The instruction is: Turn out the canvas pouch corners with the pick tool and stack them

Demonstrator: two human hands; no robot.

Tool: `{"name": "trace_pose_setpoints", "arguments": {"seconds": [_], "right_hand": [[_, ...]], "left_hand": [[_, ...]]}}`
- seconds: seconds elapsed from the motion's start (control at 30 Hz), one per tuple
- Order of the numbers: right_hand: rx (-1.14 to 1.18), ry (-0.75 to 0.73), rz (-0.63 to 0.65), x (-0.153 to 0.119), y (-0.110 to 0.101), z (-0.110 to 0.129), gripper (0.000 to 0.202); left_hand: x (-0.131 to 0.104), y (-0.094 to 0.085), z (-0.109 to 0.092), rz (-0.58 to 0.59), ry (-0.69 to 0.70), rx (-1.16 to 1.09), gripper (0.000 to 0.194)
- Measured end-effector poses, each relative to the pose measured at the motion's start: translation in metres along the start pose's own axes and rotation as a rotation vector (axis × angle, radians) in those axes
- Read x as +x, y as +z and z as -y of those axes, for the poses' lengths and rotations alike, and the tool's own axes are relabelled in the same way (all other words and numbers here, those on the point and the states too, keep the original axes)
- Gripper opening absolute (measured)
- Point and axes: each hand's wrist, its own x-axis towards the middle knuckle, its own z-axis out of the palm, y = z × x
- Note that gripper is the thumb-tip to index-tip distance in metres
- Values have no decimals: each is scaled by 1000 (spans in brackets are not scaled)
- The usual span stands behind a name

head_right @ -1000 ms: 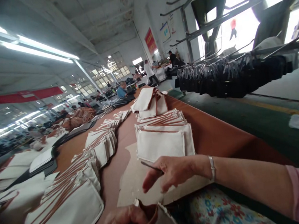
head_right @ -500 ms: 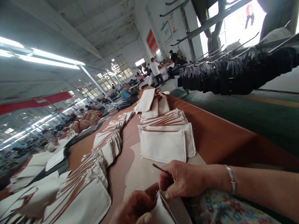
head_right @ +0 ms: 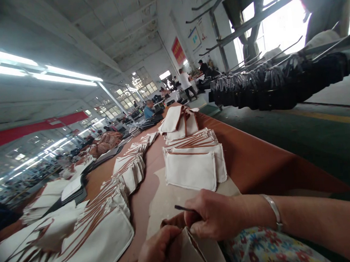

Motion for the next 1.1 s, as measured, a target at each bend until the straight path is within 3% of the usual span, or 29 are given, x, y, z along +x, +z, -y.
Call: {"name": "trace_pose_setpoints", "arguments": {"seconds": [0.17,0.3,0.4,0.47,0.53,0.6,0.67,0.8,1.1], "right_hand": [[-347,-216,43,-4,5,1,16],[-561,-324,53,-2,22,-19,16],[-628,-391,21,3,33,-33,18],[-476,-276,-9,7,31,-34,17],[-137,-42,27,10,22,-27,17],[240,191,159,11,9,-17,18],[480,331,282,12,-1,-7,18],[544,363,263,9,-5,1,17],[583,416,215,7,2,1,15]], "left_hand": [[-9,23,16,-91,165,232,28],[-9,32,19,-124,189,67,27],[-4,28,17,-90,106,-74,30],[1,21,16,-57,17,-197,34],[4,13,14,-8,-84,-354,37],[6,6,12,60,-188,-522,40],[7,2,8,134,-267,-694,43],[6,2,0,210,-316,-922,47],[3,6,-6,194,-331,-1045,38]]}}
